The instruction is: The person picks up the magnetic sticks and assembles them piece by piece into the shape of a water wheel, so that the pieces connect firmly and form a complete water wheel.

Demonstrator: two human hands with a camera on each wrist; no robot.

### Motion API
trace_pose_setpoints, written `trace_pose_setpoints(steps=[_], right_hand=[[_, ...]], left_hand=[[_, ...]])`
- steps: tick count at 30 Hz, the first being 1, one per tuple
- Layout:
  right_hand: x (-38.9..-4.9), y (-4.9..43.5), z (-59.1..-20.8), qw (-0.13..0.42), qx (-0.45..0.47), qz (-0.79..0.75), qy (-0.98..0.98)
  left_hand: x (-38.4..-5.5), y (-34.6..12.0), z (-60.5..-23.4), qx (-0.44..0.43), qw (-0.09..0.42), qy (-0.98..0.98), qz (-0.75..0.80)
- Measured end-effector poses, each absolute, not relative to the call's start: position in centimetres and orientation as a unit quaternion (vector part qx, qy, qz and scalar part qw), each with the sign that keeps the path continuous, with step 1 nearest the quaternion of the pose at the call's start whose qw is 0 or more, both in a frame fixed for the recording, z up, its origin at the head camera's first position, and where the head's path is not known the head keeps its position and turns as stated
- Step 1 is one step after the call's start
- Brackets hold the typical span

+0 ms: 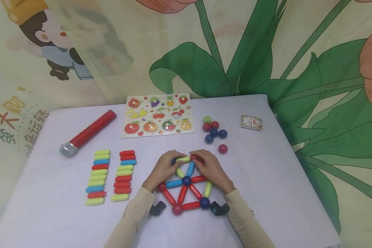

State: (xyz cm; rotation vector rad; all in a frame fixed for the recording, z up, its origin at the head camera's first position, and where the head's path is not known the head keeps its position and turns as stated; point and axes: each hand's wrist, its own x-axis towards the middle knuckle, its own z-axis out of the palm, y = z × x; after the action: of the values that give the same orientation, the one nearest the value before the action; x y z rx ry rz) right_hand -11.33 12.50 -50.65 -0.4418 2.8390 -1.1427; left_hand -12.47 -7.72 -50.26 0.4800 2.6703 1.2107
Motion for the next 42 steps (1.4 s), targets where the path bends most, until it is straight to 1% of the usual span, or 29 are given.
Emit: trace_pose_setpoints(steps=[3,6,9,12,15,19,21,26,30,33,34,36,37,39,42], right_hand=[[-11.4,12.5,-50.5,0.038,-0.144,-0.375,0.915],[-11.3,12.5,-50.3,0.038,-0.141,-0.374,0.916],[-10.7,12.7,-50.1,0.009,-0.139,-0.352,0.926],[-9.4,13.0,-49.5,-0.043,-0.147,-0.309,0.939],[-7.4,12.9,-49.1,-0.079,-0.198,-0.262,0.941],[-5.0,12.0,-49.1,-0.078,-0.283,-0.219,0.93],[-4.5,11.4,-49.3,-0.076,-0.292,-0.206,0.931],[-4.6,10.5,-49.8,-0.093,-0.271,-0.196,0.938],[-5.0,10.1,-49.9,-0.102,-0.263,-0.192,0.94],[-5.1,10.0,-49.9,-0.104,-0.258,-0.198,0.94],[-5.1,10.0,-49.9,-0.105,-0.257,-0.2,0.94],[-5.1,10.0,-49.9,-0.104,-0.255,-0.203,0.94],[-5.1,10.0,-49.9,-0.103,-0.254,-0.205,0.94],[-5.0,10.0,-50.0,-0.1,-0.254,-0.208,0.939],[-5.0,10.0,-50.0,-0.098,-0.253,-0.214,0.939]], left_hand=[[-12.5,-7.8,-50.3,0.166,0.087,0.89,0.415],[-12.6,-8.0,-50.4,0.169,0.086,0.889,0.416],[-12.5,-8.6,-50.3,0.161,0.085,0.889,0.421],[-12.1,-9.7,-50.2,0.137,0.078,0.891,0.425],[-11.5,-10.8,-49.9,0.114,0.074,0.895,0.426],[-11.0,-11.6,-49.5,0.107,0.076,0.896,0.424],[-10.8,-11.6,-49.4,0.109,0.076,0.895,0.425],[-10.7,-11.8,-49.3,0.104,0.065,0.904,0.41],[-11.4,-13.9,-48.7,0.082,0.021,0.913,0.4],[-12.4,-16.9,-48.1,0.036,-0.029,0.901,0.432],[-12.7,-18.0,-47.9,0.012,-0.034,0.893,0.448],[-13.1,-20.0,-47.7,-0.039,-0.031,0.882,0.469],[-13.2,-20.8,-47.7,-0.064,-0.021,0.878,0.474],[-13.2,-22.0,-47.8,-0.102,0.02,0.874,0.474],[-13.2,-22.7,-47.9,-0.118,0.071,0.88,0.454]])
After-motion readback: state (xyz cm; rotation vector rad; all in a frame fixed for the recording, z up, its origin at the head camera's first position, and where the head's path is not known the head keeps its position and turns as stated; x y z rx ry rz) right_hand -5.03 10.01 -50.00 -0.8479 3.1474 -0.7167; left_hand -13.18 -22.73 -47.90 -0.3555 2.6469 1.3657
